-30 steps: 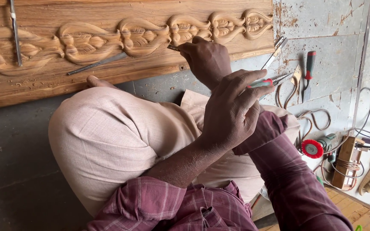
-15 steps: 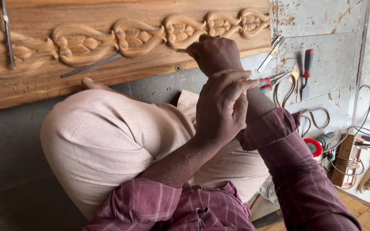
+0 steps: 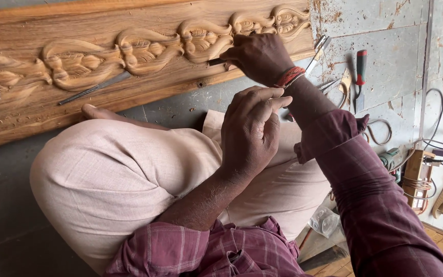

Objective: The person is sitting on the floor carving intricate floral patterns into a long wooden plank. They use a chisel and a mallet to shape the wood, occasionally switching to a smaller tool for finer details. The person also uses their hands to clear away wood shavings and inspect the carved surface.

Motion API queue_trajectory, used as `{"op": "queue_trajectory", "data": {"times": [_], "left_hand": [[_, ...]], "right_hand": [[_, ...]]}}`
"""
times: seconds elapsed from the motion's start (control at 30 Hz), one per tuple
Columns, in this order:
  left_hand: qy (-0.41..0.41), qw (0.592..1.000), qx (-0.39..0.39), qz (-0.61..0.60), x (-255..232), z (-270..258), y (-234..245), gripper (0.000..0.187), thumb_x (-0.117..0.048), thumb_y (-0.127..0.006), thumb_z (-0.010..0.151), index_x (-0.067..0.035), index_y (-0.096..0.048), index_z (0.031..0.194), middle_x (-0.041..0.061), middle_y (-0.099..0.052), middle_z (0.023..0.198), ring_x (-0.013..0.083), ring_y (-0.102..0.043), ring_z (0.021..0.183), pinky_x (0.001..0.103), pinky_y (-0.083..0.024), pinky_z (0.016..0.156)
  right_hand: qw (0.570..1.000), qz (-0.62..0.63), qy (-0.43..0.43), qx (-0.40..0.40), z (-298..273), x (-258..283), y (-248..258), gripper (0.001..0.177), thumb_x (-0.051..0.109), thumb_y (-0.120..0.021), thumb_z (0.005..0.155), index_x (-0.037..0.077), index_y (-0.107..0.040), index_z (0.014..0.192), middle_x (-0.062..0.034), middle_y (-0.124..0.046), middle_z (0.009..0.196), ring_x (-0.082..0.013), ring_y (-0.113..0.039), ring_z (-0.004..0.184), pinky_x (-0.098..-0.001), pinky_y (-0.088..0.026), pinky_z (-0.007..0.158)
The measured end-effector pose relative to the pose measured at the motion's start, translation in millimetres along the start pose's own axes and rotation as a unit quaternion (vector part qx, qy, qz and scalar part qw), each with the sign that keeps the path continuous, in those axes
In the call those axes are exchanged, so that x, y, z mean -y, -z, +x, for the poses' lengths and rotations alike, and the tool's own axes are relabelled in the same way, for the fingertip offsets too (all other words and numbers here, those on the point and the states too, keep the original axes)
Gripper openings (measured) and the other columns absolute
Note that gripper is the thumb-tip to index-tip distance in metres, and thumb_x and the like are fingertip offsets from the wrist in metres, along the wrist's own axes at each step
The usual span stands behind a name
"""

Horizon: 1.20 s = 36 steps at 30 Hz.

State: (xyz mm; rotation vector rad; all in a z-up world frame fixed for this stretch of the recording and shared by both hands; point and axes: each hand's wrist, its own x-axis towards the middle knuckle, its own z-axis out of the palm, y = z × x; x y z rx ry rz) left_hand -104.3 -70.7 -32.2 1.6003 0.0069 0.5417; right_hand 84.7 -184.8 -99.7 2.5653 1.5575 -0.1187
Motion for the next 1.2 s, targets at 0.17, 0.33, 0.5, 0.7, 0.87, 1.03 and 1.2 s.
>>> {"op": "queue_trajectory", "data": {"times": [0.17, 0.33, 0.5, 0.7, 0.87, 1.03, 1.2], "left_hand": [[0.007, 1.000, 0.015, -0.012, -0.8, -2.7, -1.7, 0.024, 0.004, -0.062, 0.096, -0.008, -0.070, 0.115, 0.005, -0.067, 0.120, 0.0257, -0.064, 0.119, 0.040, -0.053, 0.108], [0.009, 0.999, 0.024, -0.022, -2.6, -4.5, -7.6, 0.025, 0.004, -0.062, 0.094, -0.007, -0.071, 0.115, 0.005, -0.068, 0.119, 0.0268, -0.064, 0.119, 0.040, -0.054, 0.107], [0.015, 0.999, 0.034, -0.003, 1.7, -4.7, -7.2, 0.023, 0.003, -0.061, 0.095, -0.007, -0.070, 0.114, 0.005, -0.069, 0.118, 0.0271, -0.065, 0.118, 0.042, -0.053, 0.111], [0.044, 0.998, 0.039, -0.023, 2.0, -2.6, -10.0, 0.020, 0.001, -0.061, 0.098, -0.008, -0.070, 0.113, 0.006, -0.070, 0.116, 0.0272, -0.068, 0.114, 0.045, -0.051, 0.115], [0.041, 0.998, 0.048, -0.020, 1.2, -1.6, -10.6, 0.020, 0.000, -0.059, 0.099, -0.008, -0.070, 0.114, 0.005, -0.071, 0.115, 0.0260, -0.069, 0.110, 0.051, -0.047, 0.119], [0.047, 0.997, 0.057, -0.022, 2.6, -5.1, -12.0, 0.017, -0.001, -0.058, 0.103, -0.008, -0.070, 0.113, 0.005, -0.071, 0.115, 0.0247, -0.070, 0.111, 0.051, -0.046, 0.121], [0.053, 0.997, 0.056, -0.027, 2.5, -1.0, -9.9, 0.018, 0.000, -0.058, 0.100, -0.007, -0.070, 0.111, 0.005, -0.072, 0.114, 0.0246, -0.071, 0.108, 0.050, -0.046, 0.121]], "right_hand": [[0.994, -0.106, -0.028, -0.022, -8.4, -19.4, 15.7, 0.012, 0.038, -0.071, 0.104, 0.034, -0.082, 0.106, 0.0051, -0.065, 0.080, -0.0119, -0.060, 0.064, -0.0303, -0.049, 0.055], [0.997, -0.028, 0.051, -0.059, -2.4, -14.3, 5.8, 0.012, 0.036, -0.073, 0.103, 0.032, -0.082, 0.111, 0.0048, -0.064, 0.081, -0.0098, -0.058, 0.065, -0.0252, -0.049, 0.057], [0.989, -0.057, 0.110, -0.077, 12.8, -17.3, -20.0, 0.012, 0.035, -0.074, 0.101, 0.033, -0.081, 0.111, 0.0067, -0.067, 0.087, -0.0079, -0.062, 0.072, -0.0250, -0.052, 0.063], [0.986, -0.133, 0.086, -0.047, 0.4, -63.9, 5.1, 0.013, 0.035, -0.073, 0.103, 0.042, -0.079, 0.113, 0.0104, -0.070, 0.089, -0.0093, -0.066, 0.078, -0.0277, -0.053, 0.068], [0.989, -0.116, 0.080, -0.051, -6.3, -54.8, -1.9, 0.015, 0.038, -0.073, 0.104, 0.040, -0.081, 0.116, 0.0061, -0.070, 0.088, -0.0088, -0.063, 0.069, -0.0237, -0.049, 0.054], [0.994, -0.072, 0.049, -0.067, -12.7, -49.1, -13.0, 0.014, 0.037, -0.070, 0.107, 0.034, -0.080, 0.116, 0.0073, -0.068, 0.088, -0.0092, -0.061, 0.068, -0.0263, -0.047, 0.055], [0.998, -0.031, -0.054, -0.028, -27.6, -41.6, -5.0, 0.016, 0.033, -0.070, 0.105, 0.027, -0.082, 0.114, 0.0010, -0.066, 0.079, -0.0142, -0.060, 0.060, -0.0313, -0.046, 0.050]]}}
